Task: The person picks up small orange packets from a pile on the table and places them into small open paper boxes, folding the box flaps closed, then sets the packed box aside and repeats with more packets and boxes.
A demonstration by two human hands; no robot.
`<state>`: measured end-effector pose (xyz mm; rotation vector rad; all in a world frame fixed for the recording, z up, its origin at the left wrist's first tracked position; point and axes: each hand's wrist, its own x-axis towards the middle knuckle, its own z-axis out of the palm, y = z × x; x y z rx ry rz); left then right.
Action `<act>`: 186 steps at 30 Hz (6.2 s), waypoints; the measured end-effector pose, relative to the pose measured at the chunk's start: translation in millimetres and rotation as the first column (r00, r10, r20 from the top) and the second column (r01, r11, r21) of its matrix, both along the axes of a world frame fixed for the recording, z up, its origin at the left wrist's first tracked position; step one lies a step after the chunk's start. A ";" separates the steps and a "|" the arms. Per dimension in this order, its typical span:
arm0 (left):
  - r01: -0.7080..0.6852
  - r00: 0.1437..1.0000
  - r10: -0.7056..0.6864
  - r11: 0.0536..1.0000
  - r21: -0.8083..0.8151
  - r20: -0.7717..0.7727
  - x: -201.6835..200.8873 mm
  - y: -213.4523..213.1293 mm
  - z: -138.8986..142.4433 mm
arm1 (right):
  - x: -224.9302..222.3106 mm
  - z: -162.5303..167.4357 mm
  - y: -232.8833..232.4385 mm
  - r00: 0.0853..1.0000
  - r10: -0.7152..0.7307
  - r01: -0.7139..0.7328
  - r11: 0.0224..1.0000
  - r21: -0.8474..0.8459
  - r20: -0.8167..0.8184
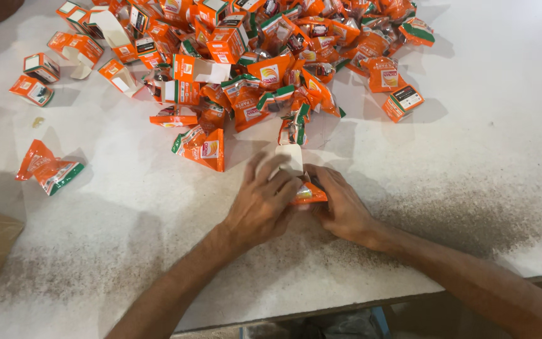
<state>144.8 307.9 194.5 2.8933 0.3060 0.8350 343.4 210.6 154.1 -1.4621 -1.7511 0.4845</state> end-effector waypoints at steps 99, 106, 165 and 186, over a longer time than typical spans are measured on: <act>-0.636 0.718 0.535 0.765 0.106 0.445 5.3 167.4 11.7 | 67.6 6.9 31.4 0.890 -0.196 -0.054 0.850 0.524 0.411; -0.558 0.752 0.582 0.812 -0.173 0.308 -25.5 208.8 30.2 | 36.6 16.0 12.7 0.927 0.020 -0.155 0.930 0.332 0.375; -0.288 0.925 0.345 0.910 -0.300 0.158 -26.5 -6.7 -28.4 | -39.4 -3.4 14.6 0.984 0.074 -0.102 0.980 0.174 0.160; 0.040 0.939 0.340 0.047 -0.998 0.053 -36.8 38.1 -47.8 | -26.9 -0.7 23.0 0.949 0.129 -0.190 0.962 0.195 0.287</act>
